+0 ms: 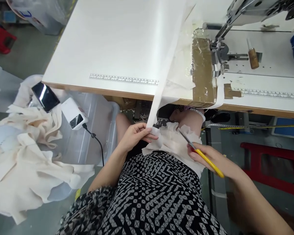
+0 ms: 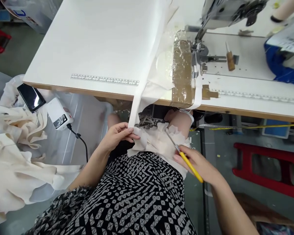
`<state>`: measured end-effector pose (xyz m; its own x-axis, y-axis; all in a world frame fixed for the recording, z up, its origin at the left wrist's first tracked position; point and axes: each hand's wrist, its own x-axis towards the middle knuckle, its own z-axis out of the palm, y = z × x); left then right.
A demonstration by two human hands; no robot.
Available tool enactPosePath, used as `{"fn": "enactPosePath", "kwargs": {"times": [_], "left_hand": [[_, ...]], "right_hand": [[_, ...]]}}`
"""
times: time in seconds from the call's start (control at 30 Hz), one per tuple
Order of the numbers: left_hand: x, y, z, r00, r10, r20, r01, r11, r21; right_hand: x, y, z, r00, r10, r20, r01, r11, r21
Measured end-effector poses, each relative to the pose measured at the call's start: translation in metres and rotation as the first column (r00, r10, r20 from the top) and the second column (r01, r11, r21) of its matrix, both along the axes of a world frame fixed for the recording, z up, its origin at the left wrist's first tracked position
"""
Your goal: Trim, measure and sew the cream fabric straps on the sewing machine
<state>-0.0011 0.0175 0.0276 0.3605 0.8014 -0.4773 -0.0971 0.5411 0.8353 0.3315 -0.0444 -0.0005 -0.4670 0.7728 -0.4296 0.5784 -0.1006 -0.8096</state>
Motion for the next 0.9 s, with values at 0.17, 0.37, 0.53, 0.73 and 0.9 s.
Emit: {"fn": "enactPosePath", "kwargs": {"times": [0.17, 0.37, 0.53, 0.73, 0.9], "left_hand": [[-0.005, -0.005, -0.007, 0.999, 0.013, -0.040, -0.015, 0.999, -0.046], [-0.006, -0.005, -0.007, 1.000, 0.003, -0.016, -0.004, 0.996, -0.085], [-0.005, -0.004, -0.008, 1.000, -0.002, -0.003, 0.002, 0.995, -0.102], [-0.005, -0.005, -0.012, 1.000, 0.008, 0.016, -0.006, 0.995, -0.099], [-0.007, -0.004, -0.011, 1.000, -0.006, 0.029, 0.009, 0.995, -0.096]], "right_hand": [[-0.057, 0.074, 0.015, 0.935, 0.354, 0.037, -0.352, 0.935, -0.034], [-0.080, 0.098, 0.027, 0.881, 0.450, 0.148, -0.454, 0.891, -0.006], [-0.088, 0.094, 0.034, 0.847, 0.397, 0.354, -0.468, 0.873, 0.139], [-0.091, 0.089, 0.037, 0.798, 0.348, 0.492, -0.503, 0.834, 0.227], [-0.090, 0.089, 0.035, 0.808, 0.350, 0.475, -0.504, 0.827, 0.249]]}}
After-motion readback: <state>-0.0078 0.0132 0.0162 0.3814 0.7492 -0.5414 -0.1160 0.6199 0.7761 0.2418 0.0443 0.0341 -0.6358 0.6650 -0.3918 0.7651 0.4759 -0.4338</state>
